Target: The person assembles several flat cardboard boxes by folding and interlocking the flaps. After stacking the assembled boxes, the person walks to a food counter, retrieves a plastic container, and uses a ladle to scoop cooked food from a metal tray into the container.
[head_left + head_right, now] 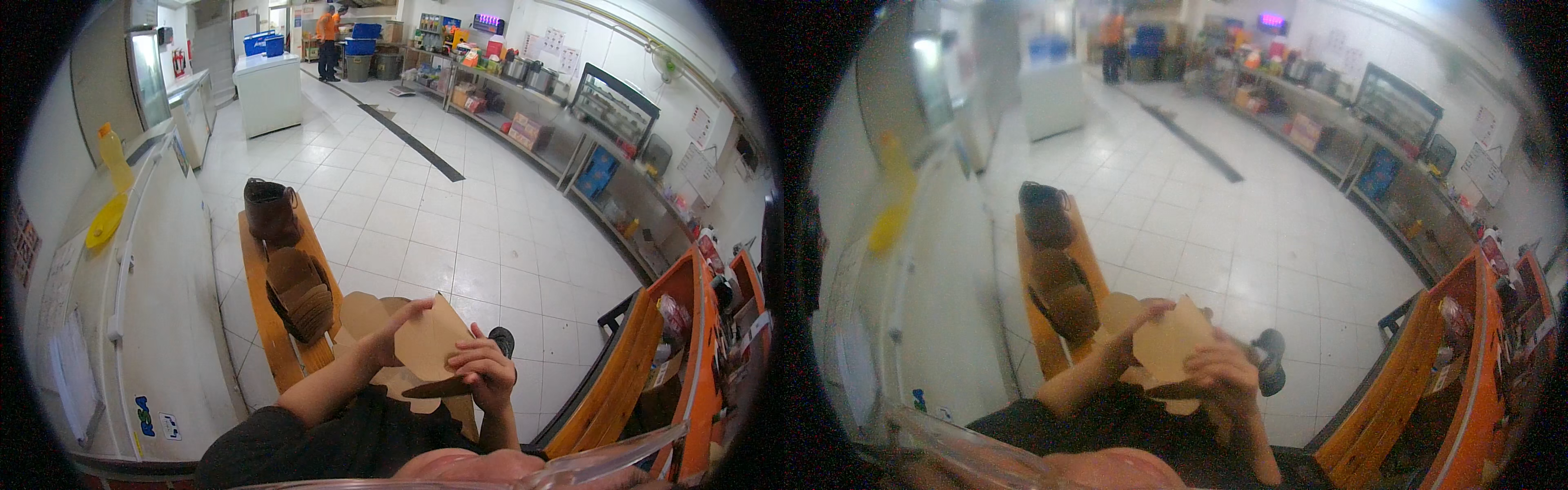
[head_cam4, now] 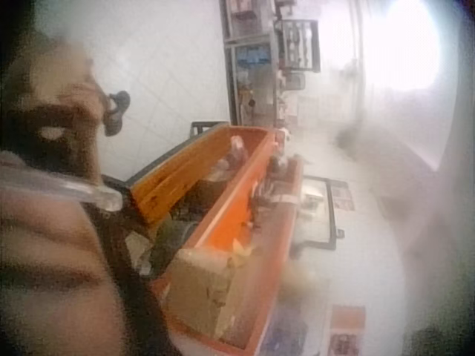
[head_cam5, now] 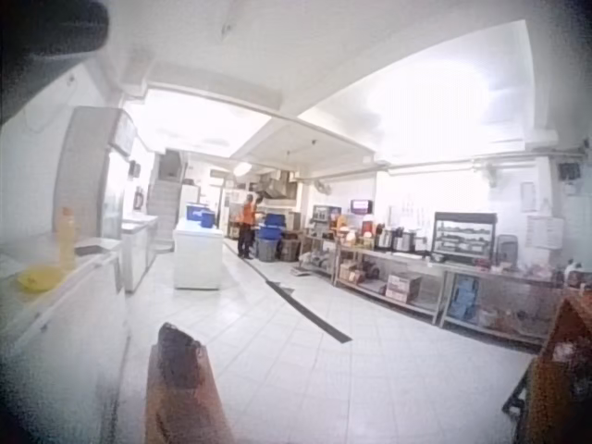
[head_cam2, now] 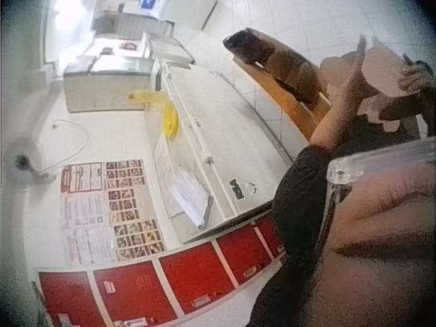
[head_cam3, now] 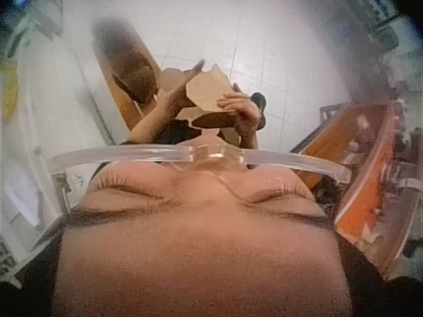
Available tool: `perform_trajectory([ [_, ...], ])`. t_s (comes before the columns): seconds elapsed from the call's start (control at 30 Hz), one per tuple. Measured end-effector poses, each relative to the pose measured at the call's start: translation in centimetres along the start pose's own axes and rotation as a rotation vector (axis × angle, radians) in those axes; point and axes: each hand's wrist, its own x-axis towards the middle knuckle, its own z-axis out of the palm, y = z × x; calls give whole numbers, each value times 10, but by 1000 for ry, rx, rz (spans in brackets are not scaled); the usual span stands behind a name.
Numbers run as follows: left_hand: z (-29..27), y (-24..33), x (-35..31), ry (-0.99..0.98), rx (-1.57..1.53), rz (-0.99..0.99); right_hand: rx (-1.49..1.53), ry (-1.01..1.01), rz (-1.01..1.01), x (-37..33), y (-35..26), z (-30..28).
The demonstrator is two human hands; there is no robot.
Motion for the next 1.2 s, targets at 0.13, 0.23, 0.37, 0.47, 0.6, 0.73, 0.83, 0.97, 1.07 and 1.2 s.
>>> perform_trajectory([
  [0.13, -5, 16, -9, -27, 166, -213, -279, 33, 172, -2, -6, -8],
  [0.23, 19, -4, -18, 65, 449, 19, -504, 20, 274, -5, -8, -14],
  [0.37, 27, -17, -18, 57, 693, 59, -417, 110, 231, -13, 4, -13],
  [0.47, 32, -12, -21, 106, 754, 5, -227, 177, 218, -12, 4, -13],
  [0.6, 32, -14, -24, 88, 617, 78, -49, 99, 200, -6, -5, -19],
  [0.73, 42, -5, -30, 157, 588, 11, 62, 75, 187, -7, -7, -23],
  [0.83, 41, -4, -32, 182, 581, 12, 51, 77, 250, -9, -9, -26],
  [0.97, 55, 10, -34, 231, 668, -83, 25, 12, 252, -5, -18, -29],
  [1.07, 72, 23, -42, 201, 671, -116, -45, -28, 198, -9, -13, -34],
  [1.2, 49, 6, -35, 130, 626, -43, -93, -24, 106, -9, -6, -26],
])
